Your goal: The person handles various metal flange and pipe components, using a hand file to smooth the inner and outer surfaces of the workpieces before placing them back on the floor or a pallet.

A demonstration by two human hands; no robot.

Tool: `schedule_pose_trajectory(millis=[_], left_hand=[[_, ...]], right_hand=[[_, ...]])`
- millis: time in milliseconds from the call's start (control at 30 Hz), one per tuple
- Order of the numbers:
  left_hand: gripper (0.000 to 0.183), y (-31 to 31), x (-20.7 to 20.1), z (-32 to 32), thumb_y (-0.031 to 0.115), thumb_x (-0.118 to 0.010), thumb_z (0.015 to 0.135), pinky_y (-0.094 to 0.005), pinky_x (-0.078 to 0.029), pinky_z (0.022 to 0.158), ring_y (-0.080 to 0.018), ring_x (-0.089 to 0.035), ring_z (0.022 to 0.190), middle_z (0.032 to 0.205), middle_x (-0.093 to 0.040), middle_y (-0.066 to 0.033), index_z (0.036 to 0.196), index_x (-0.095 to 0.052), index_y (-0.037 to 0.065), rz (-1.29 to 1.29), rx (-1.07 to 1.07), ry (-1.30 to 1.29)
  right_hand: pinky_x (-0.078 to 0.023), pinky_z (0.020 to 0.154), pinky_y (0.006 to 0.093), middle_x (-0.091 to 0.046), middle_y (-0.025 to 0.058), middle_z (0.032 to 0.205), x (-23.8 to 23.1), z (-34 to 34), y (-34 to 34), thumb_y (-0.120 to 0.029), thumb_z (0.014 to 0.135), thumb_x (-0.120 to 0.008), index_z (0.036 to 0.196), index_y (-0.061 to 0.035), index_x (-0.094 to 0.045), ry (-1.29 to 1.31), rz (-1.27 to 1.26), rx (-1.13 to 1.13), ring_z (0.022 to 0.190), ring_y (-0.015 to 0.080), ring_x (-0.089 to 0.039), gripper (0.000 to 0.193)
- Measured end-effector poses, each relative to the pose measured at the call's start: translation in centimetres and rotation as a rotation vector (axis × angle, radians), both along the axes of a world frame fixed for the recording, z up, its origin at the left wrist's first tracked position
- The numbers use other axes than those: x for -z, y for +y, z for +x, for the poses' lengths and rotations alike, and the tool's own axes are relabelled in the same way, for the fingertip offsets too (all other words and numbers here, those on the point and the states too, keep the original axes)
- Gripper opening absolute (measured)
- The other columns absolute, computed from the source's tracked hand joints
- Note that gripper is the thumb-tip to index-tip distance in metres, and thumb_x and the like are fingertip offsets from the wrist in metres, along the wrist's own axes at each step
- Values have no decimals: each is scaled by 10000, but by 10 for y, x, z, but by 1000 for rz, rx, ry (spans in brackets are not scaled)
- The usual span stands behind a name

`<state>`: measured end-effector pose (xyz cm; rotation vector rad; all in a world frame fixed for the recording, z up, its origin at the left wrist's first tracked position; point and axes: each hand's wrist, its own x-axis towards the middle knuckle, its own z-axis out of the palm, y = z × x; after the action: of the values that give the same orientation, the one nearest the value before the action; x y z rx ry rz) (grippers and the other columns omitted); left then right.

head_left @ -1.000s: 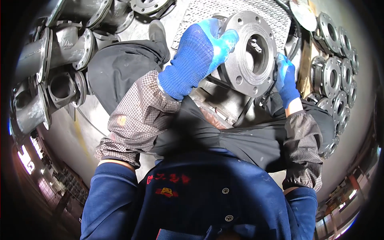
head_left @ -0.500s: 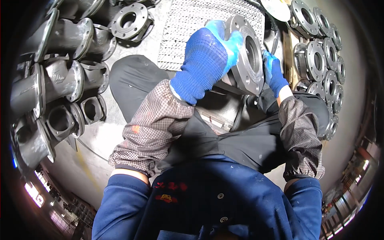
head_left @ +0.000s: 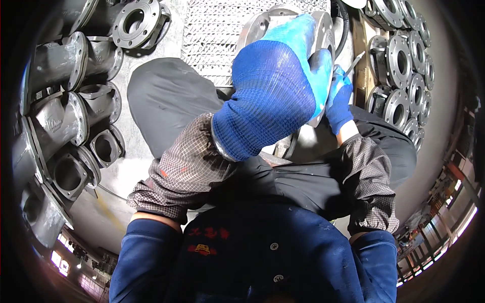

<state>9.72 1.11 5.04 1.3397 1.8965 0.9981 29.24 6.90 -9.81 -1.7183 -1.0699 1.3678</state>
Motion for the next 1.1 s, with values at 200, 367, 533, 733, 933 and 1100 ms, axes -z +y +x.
schedule_pose_trajectory(millis=[200,367,533,733,933,1100], left_hand=[[289,-7,15,15,135,-622,751,-349,-491,628,-283,-618,704,814,-598,-173,995,-597,-18,289,-11,171],[296,-7,7,30,182,-650,744,-361,-452,481,-292,-564,523,595,-549,-128,945,-585,-25,388,53,258],[204,-4,-2,47,214,-645,754,-362,-436,461,-295,-545,483,537,-527,-101,833,-594,33,239,125,273],[257,-3,10,48,212,-646,740,-374,-456,506,-310,-572,564,670,-576,-136,917,-611,29,382,110,330],[334,-4,20,41,183,-611,748,-374,-486,583,-331,-599,673,824,-609,-174,1036,-599,14,455,83,394],[336,-6,11,44,117,-674,739,-301,-515,714,-235,-649,818,935,-653,-147,1069,-636,66,336,63,358]], right_hand=[[-374,649,266,-464,-4,738,25,10,-26,-233,971,-397,829,5,-526,-15,140,-24,693,98,-388,306],[-427,732,273,-592,68,863,34,20,-28,-262,978,-388,1020,48,-571,89,5,-3,787,129,-502,362],[-453,745,284,-620,93,888,17,17,-25,-277,980,-378,1046,44,-576,-26,37,-98,811,152,-554,383],[-421,572,261,-546,46,715,6,26,-27,-302,967,-409,919,9,-590,-40,43,-188,639,103,-504,363],[-393,449,240,-488,9,632,-7,19,-27,-288,952,-434,851,-34,-579,60,-134,-89,492,88,-463,309],[-416,486,232,-532,22,694,-3,39,-13,-266,946,-444,956,-15,-589,-28,-48,-242,546,93,-499,290]])
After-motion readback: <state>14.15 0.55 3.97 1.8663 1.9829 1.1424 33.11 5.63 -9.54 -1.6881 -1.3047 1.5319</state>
